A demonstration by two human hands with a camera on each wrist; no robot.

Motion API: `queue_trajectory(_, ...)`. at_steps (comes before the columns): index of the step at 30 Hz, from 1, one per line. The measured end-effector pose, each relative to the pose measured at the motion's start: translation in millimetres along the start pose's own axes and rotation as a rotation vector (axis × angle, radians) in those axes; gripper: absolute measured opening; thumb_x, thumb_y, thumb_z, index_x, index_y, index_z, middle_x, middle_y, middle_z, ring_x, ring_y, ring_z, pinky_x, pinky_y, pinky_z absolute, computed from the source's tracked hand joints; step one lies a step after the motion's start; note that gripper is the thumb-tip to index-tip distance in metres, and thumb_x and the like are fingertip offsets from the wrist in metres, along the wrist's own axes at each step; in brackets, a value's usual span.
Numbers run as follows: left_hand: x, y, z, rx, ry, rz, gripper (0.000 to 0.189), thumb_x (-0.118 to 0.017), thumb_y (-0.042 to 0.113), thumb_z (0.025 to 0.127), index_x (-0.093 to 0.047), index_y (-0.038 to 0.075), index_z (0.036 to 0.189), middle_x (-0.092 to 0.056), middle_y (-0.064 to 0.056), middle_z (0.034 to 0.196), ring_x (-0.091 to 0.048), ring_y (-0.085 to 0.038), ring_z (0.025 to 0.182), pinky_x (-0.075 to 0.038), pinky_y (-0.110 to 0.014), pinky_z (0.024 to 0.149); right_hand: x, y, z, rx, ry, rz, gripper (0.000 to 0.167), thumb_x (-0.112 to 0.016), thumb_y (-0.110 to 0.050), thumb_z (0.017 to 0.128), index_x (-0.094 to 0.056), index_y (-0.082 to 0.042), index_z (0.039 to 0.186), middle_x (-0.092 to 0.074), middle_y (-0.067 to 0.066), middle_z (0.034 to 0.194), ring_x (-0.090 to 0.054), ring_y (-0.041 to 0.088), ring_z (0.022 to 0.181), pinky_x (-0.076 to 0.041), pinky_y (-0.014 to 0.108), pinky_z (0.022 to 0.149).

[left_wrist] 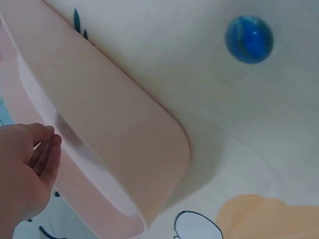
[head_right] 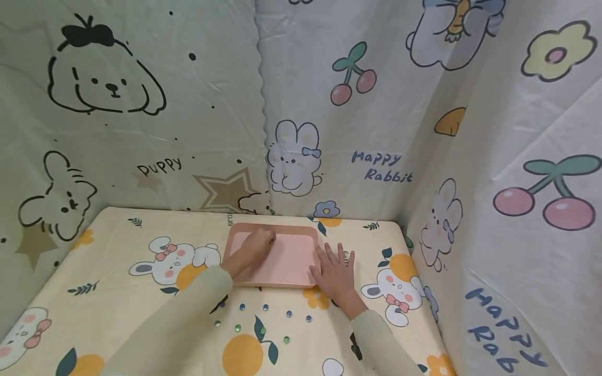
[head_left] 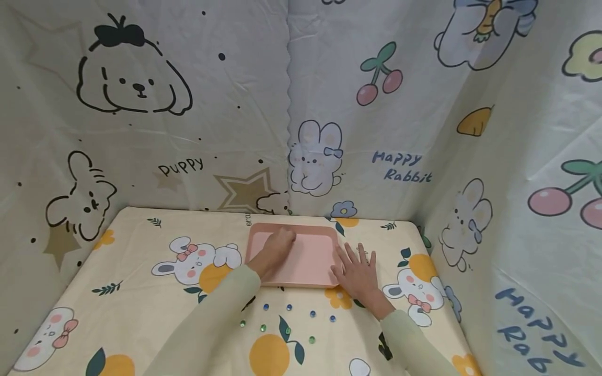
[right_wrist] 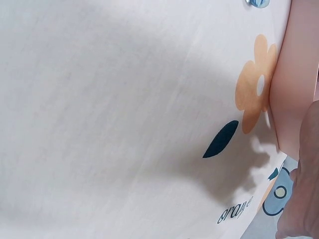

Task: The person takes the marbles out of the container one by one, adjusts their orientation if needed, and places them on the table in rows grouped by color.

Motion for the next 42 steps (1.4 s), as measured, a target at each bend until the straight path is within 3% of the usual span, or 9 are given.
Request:
queue_trajectory(2, 2.7, 3.0, -3.7, -0.011, -0.003, -0.033, 0.016, -0.059, 0.004, 0.099, -0.074, 0.004, 0.105, -0.07, -0.006, 0.098, -0.062, -0.016, 0.082, -0.054, -0.029, 0.075, -0.4, -0.1, 0.4, 0.001, 0.002, 0.001, 0.067, -0.041, -0.056, 0.1, -0.032, -0.022, 0.157, -0.029, 0.011, 0.161, -0.015, 0.046, 0.146, -0.003, 0.07, 0.112)
queue_trajectory(3, 4.7, 5.7, -5.4, -0.052, 0.005, 0.012, 0.016, -0.064, 0.003, 0.096, -0.074, 0.005, 0.108, -0.072, -0.006, 0.102, -0.064, -0.016, 0.087, -0.055, -0.03, 0.079, -0.6, -0.1, 0.6, -0.001, 0.002, 0.001, 0.067, -0.041, -0.056, 0.1, -0.032, -0.022, 0.157, -0.029, 0.011, 0.161, -0.015, 0.046, 0.146, -0.003, 0.07, 0.112)
queue_trajectory(6, 10.8, 14.2, -14.2, -0.098, 0.012, -0.014, 0.016, -0.067, 0.002, 0.094, -0.074, 0.005, 0.108, -0.072, -0.006, 0.104, -0.066, -0.016, 0.094, -0.055, -0.029, 0.084, -1.6, -0.2, 1.1, -0.006, 0.0, -0.007, 0.067, -0.04, -0.058, 0.1, -0.032, -0.023, 0.158, -0.029, 0.01, 0.161, -0.015, 0.046, 0.147, -0.003, 0.07, 0.112)
queue_trajectory(13, 21.8, 42.8, -47.4, -0.21, 0.004, -0.101, 0.014, -0.068, 0.004, 0.094, -0.074, 0.006, 0.107, -0.07, -0.002, 0.097, -0.059, -0.011, 0.082, -0.053, -0.021, 0.079, -1.2, -0.9, 0.8, -0.011, -0.001, 0.012, 0.067, -0.043, -0.056, 0.1, -0.032, -0.022, 0.158, -0.029, 0.011, 0.161, -0.015, 0.046, 0.146, -0.002, 0.07, 0.112)
queue_trajectory(19, 21.5, 74.7, -79.1, -0.332, 0.009, -0.147, 0.012, -0.072, 0.007, 0.092, -0.075, 0.007, 0.103, -0.072, -0.001, 0.096, -0.063, -0.009, 0.083, -0.051, -0.013, 0.078, 1.6, 0.1, -0.5, 0.003, 0.011, 0.005, 0.067, -0.044, -0.054, 0.101, -0.033, -0.021, 0.157, -0.03, 0.012, 0.16, -0.016, 0.047, 0.146, -0.004, 0.071, 0.111)
queue_trajectory(26, 5.1, 101.2, -115.5, -0.465, -0.077, -0.146, 0.014, -0.075, 0.009, 0.089, -0.076, 0.009, 0.103, -0.07, 0.004, 0.092, -0.056, -0.003, 0.074, -0.046, -0.007, 0.072, 1.0, 0.4, -0.9, 0.012, 0.011, -0.001, 0.067, -0.043, -0.055, 0.1, -0.033, -0.021, 0.157, -0.029, 0.011, 0.16, -0.016, 0.047, 0.146, -0.004, 0.071, 0.111)
queue_trajectory(32, -17.0, 113.8, -139.5, -0.549, -0.204, -0.12, 0.009, -0.076, 0.01, 0.089, -0.076, 0.012, 0.099, -0.067, 0.01, 0.087, -0.053, 0.006, 0.073, -0.043, -0.005, 0.069, -0.3, -0.1, -0.1, 0.003, 0.032, -0.008, 0.067, -0.046, -0.055, 0.099, -0.036, -0.021, 0.156, -0.032, 0.012, 0.159, -0.018, 0.046, 0.145, -0.006, 0.071, 0.111)
queue_trajectory(42, -36.4, 125.0, -152.5, -0.633, -0.257, -0.05, 0.01, -0.078, 0.01, 0.087, -0.077, 0.015, 0.096, -0.066, 0.012, 0.084, -0.05, 0.008, 0.072, -0.041, -0.005, 0.066, -1.1, -0.9, 1.1, 0.003, 0.001, 0.0, 0.067, -0.043, -0.055, 0.101, -0.033, -0.021, 0.157, -0.03, 0.012, 0.16, -0.016, 0.046, 0.146, -0.004, 0.071, 0.111)
Point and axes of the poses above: each hand's wrist, its own z-axis towards the middle knuckle, its own x-axis out of the back of the hand, y = z × x, the point moved 1 cm from there along z, towards the middle knuckle
